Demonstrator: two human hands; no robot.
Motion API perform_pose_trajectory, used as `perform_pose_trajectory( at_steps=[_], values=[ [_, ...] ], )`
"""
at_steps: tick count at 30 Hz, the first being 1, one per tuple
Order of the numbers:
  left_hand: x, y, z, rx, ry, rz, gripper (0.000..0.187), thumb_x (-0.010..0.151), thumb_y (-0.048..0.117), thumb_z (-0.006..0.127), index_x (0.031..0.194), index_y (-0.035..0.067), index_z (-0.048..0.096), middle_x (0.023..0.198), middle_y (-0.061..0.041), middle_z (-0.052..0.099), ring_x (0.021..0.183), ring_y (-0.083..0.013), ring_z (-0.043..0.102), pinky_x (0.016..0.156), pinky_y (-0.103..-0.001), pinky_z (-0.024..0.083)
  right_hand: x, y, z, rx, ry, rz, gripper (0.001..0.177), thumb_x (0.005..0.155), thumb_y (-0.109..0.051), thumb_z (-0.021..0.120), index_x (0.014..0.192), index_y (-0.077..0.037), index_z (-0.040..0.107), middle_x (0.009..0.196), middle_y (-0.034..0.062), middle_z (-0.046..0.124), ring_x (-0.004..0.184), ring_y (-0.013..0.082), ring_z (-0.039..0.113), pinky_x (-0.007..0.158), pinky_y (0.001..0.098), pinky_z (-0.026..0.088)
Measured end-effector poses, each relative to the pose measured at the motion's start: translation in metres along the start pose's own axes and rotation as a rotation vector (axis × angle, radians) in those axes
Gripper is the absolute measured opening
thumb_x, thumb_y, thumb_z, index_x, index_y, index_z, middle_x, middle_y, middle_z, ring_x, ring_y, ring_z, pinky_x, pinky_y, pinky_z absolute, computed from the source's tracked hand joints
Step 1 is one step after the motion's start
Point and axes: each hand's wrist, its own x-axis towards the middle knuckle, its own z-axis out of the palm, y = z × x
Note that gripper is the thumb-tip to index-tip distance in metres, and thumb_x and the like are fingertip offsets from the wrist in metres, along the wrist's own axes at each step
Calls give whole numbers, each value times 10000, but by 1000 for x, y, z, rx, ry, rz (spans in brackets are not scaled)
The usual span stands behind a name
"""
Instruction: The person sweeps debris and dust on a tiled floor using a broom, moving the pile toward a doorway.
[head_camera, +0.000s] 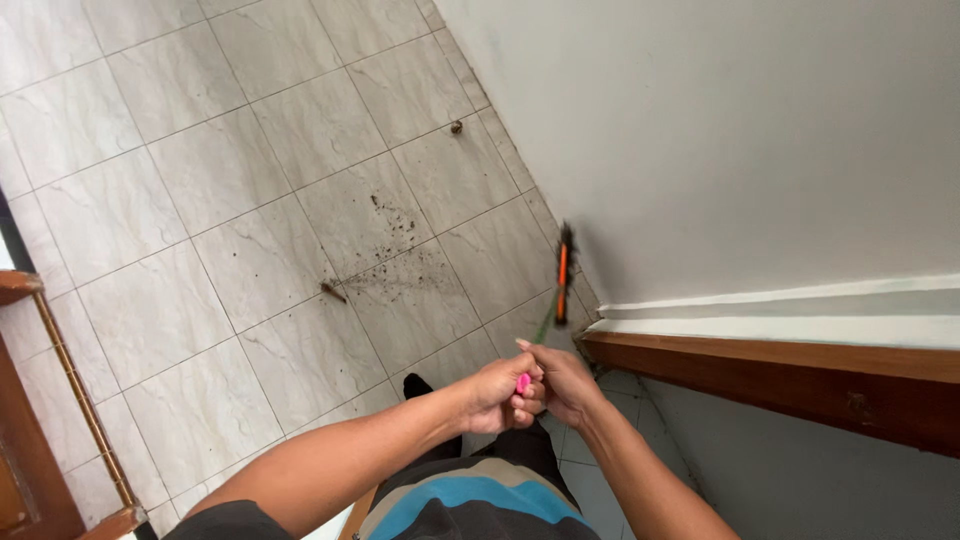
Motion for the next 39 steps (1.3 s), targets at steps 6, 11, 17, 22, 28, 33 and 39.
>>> perform_pose_trajectory(
  at_steps=[6, 11, 17, 22, 28, 33, 39],
  values=[
    [75, 9, -55, -55, 15, 35, 252, 1014, 213, 514, 782, 147, 442, 632, 64, 432, 489, -55, 394, 468, -232, 397, 82, 24, -40, 37, 133, 32, 294, 933, -298, 723, 886, -25, 624, 763, 59, 633, 619, 148, 611, 549, 315, 550],
    [99, 21, -73, 16, 263, 275, 223, 1003, 211, 512, 792, 143, 485, 637, 51, 463, 493, -70, 408, 487, -257, 397, 145, 17, -33, -9, 86, -71, 278, 926, -282, 737, 901, -26, 630, 688, 49, 577, 538, 149, 529, 410, 320, 468],
    [65, 50, -62, 347, 352, 345, 211, 983, 259, 490, 824, 122, 496, 601, -3, 433, 495, -125, 420, 499, -309, 416, 135, -23, 12, 9, -82, -142, 226, 909, -254, 717, 1050, -87, 660, 859, 52, 651, 670, 129, 641, 556, 297, 545],
    [27, 62, -34, 311, 228, 317, 197, 989, 247, 511, 845, 115, 488, 623, 21, 434, 514, -105, 415, 505, -298, 407, 95, -45, 34, -70, -102, -197, 272, 939, -290, 713, 1009, -39, 638, 849, 62, 641, 695, 132, 647, 596, 301, 558],
    [3, 63, -3, 344, 138, 269, 284, 993, 289, 636, 823, 113, 492, 658, 26, 501, 532, -89, 486, 527, -282, 482, 67, -53, 24, -26, -158, -160, 276, 915, -279, 661, 1001, -17, 658, 836, 98, 632, 681, 179, 618, 571, 348, 532],
    [-3, 73, 24, 755, 306, 303, 513, 925, 473, 698, 968, -23, 573, 704, -43, 572, 581, -136, 588, 569, -298, 548, 80, -46, 3, 83, 32, -202, 243, 936, -228, 628, 993, 7, 652, 895, 106, 627, 730, 197, 618, 625, 355, 529],
    [4, 87, 44, 726, 570, 321, 1023, 817, 501, 726, 1533, 63, 141, 1299, -196, 528, 1042, -275, 645, 845, -412, 608, 116, -49, -22, 134, 109, -223, 145, 943, -161, 665, 938, -16, 667, 896, 75, 590, 727, 171, 568, 600, 333, 495]
  ],
)
